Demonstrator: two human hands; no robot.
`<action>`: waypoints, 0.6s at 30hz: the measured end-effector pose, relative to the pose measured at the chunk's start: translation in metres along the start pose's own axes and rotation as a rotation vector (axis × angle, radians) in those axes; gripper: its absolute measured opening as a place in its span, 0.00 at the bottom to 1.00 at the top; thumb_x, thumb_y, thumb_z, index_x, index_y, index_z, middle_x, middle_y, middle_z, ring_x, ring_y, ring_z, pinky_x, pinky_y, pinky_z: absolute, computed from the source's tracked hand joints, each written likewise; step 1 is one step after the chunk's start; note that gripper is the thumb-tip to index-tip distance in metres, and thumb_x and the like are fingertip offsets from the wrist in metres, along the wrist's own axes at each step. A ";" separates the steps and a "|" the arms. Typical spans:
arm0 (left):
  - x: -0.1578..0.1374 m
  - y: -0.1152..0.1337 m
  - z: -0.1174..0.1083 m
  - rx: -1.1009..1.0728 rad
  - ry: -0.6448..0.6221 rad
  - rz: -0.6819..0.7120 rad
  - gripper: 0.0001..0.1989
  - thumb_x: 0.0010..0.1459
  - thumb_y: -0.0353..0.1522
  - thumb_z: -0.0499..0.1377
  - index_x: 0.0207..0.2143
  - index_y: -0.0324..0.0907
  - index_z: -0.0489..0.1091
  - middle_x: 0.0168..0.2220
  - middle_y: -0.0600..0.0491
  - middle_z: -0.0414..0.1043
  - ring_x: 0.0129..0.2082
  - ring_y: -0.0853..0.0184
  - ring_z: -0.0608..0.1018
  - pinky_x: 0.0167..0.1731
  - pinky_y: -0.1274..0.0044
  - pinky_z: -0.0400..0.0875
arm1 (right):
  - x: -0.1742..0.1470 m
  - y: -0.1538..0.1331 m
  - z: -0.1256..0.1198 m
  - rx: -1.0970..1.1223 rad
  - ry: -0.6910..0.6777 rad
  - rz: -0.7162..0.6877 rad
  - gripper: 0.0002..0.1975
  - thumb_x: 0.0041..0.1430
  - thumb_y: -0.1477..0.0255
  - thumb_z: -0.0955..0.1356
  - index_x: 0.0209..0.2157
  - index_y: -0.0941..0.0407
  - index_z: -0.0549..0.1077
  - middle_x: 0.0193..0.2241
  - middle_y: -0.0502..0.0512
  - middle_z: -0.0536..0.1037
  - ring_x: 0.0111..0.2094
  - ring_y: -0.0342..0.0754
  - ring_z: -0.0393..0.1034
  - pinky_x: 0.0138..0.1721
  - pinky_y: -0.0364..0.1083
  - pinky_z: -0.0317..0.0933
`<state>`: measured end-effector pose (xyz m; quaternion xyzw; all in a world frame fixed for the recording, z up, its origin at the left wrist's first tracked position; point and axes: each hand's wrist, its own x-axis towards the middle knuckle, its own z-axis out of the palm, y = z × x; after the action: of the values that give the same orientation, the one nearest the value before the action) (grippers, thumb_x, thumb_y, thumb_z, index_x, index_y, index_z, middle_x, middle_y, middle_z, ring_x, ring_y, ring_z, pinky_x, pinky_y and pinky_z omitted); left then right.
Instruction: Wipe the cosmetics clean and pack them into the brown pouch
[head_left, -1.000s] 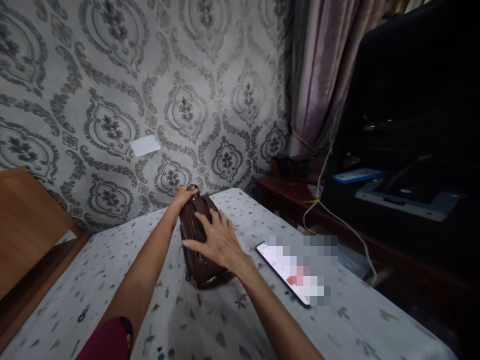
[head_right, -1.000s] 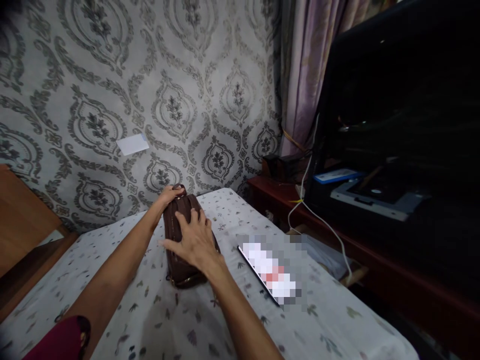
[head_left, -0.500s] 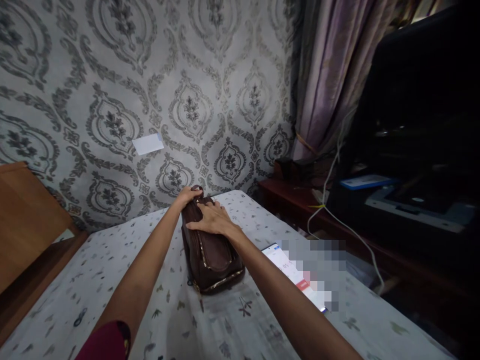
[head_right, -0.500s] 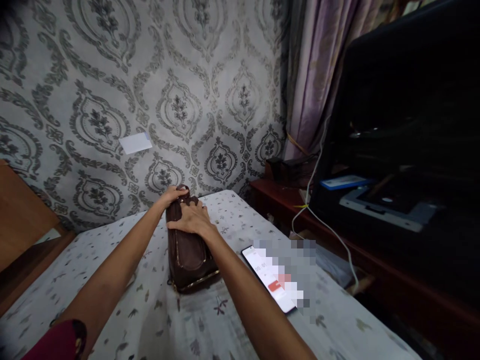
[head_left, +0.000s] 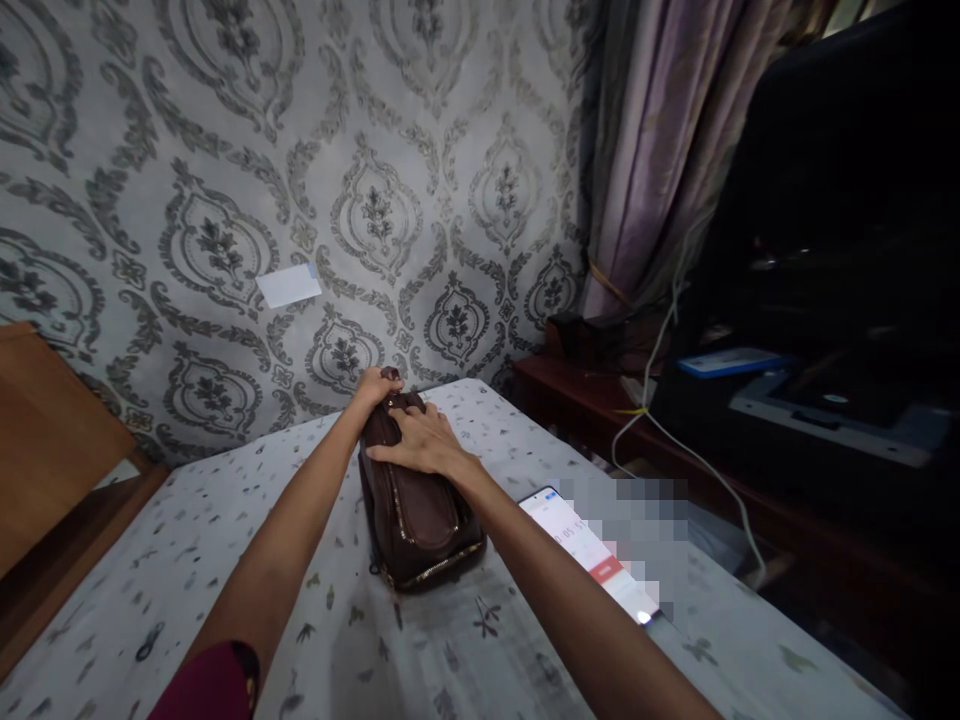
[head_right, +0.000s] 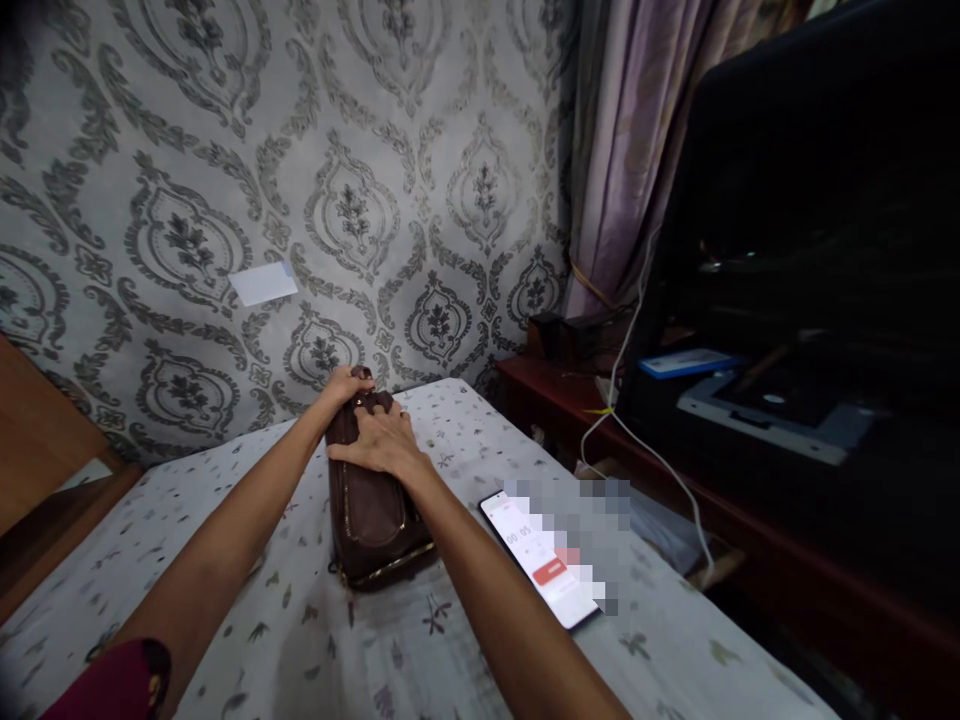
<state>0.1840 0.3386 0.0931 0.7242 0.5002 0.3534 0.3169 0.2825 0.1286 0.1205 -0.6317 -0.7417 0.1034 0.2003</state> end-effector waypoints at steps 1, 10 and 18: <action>-0.001 -0.001 0.000 -0.002 -0.001 0.000 0.16 0.63 0.37 0.59 0.50 0.39 0.69 0.48 0.48 0.72 0.43 0.62 0.77 0.41 0.67 0.76 | 0.000 0.000 0.000 0.000 0.000 -0.001 0.40 0.53 0.45 0.65 0.59 0.57 0.66 0.56 0.67 0.70 0.60 0.69 0.56 0.56 0.61 0.52; -0.009 -0.003 -0.003 -0.025 -0.031 0.031 0.13 0.63 0.37 0.59 0.45 0.38 0.70 0.42 0.50 0.74 0.38 0.66 0.78 0.37 0.70 0.76 | 0.003 0.001 0.005 -0.002 0.035 -0.019 0.41 0.53 0.44 0.64 0.59 0.58 0.66 0.57 0.69 0.68 0.58 0.71 0.57 0.54 0.61 0.54; -0.011 0.001 -0.006 0.004 -0.102 0.047 0.11 0.63 0.37 0.60 0.41 0.37 0.71 0.38 0.52 0.74 0.33 0.68 0.77 0.34 0.72 0.75 | 0.002 0.003 0.006 0.034 0.067 -0.025 0.39 0.52 0.45 0.66 0.58 0.56 0.67 0.62 0.67 0.59 0.59 0.69 0.56 0.56 0.61 0.53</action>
<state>0.1767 0.3282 0.0951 0.7534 0.4670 0.3224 0.3321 0.2824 0.1313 0.1146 -0.6221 -0.7404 0.0922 0.2370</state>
